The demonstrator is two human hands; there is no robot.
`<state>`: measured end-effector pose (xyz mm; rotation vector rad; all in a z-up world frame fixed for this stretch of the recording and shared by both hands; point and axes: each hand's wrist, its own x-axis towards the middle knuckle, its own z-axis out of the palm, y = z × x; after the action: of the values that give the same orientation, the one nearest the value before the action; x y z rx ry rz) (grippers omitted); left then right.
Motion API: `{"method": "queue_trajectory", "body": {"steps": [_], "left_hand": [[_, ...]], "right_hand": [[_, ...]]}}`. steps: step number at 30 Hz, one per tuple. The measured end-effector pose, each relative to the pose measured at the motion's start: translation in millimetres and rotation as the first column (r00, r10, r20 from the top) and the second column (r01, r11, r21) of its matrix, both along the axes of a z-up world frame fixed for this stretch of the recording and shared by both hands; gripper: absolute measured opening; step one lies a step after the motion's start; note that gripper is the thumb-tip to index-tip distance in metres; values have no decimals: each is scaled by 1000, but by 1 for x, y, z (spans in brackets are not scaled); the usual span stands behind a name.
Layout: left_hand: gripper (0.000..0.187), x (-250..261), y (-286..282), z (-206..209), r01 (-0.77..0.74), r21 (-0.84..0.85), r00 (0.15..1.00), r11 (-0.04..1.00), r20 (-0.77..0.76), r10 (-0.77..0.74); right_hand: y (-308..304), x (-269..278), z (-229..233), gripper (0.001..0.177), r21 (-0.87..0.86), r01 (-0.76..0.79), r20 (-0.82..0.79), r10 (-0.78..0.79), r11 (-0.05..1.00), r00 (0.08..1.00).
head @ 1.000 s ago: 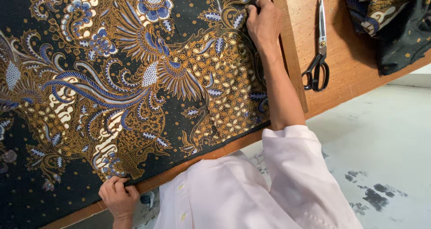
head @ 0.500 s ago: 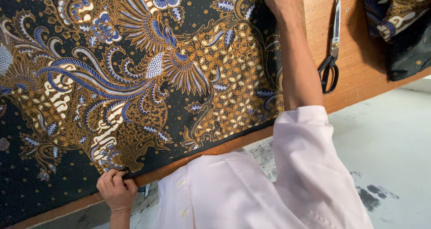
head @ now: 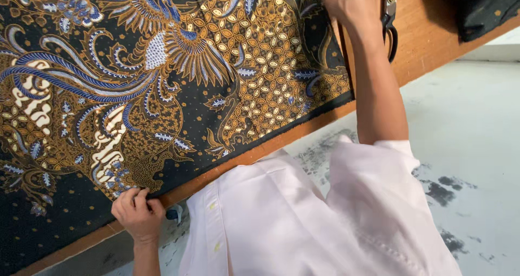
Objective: The person folds a large piece of patterned fabric on a wooden table, aligning the edges and smoothing the surface. The person uses a wooden ruler to straighten the fold and continues folding the fabric into a smaller stack.
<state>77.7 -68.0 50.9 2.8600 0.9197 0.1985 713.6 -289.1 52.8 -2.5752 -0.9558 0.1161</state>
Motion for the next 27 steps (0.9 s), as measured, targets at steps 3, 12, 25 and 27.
{"method": "queue_trajectory", "body": {"steps": [3, 12, 25, 27], "left_hand": [[26, 18, -6, 2, 99, 0, 994, 995, 50, -98], [26, 51, -16, 3, 232, -88, 968, 969, 124, -220], [14, 119, -47, -2, 475, -123, 872, 872, 201, -446], [14, 131, -52, 5, 482, -211, 871, 850, 224, -438]], "right_hand": [[-38, -66, 21, 23, -44, 85, 5, -85, 995, 996], [-76, -98, -22, 16, 53, 104, 45, -106, 993, 993], [-47, -161, -3, 20, -31, -275, 188, 276, 961, 943], [-53, -167, -2, 21, -22, -251, 187, 251, 968, 950]]}}
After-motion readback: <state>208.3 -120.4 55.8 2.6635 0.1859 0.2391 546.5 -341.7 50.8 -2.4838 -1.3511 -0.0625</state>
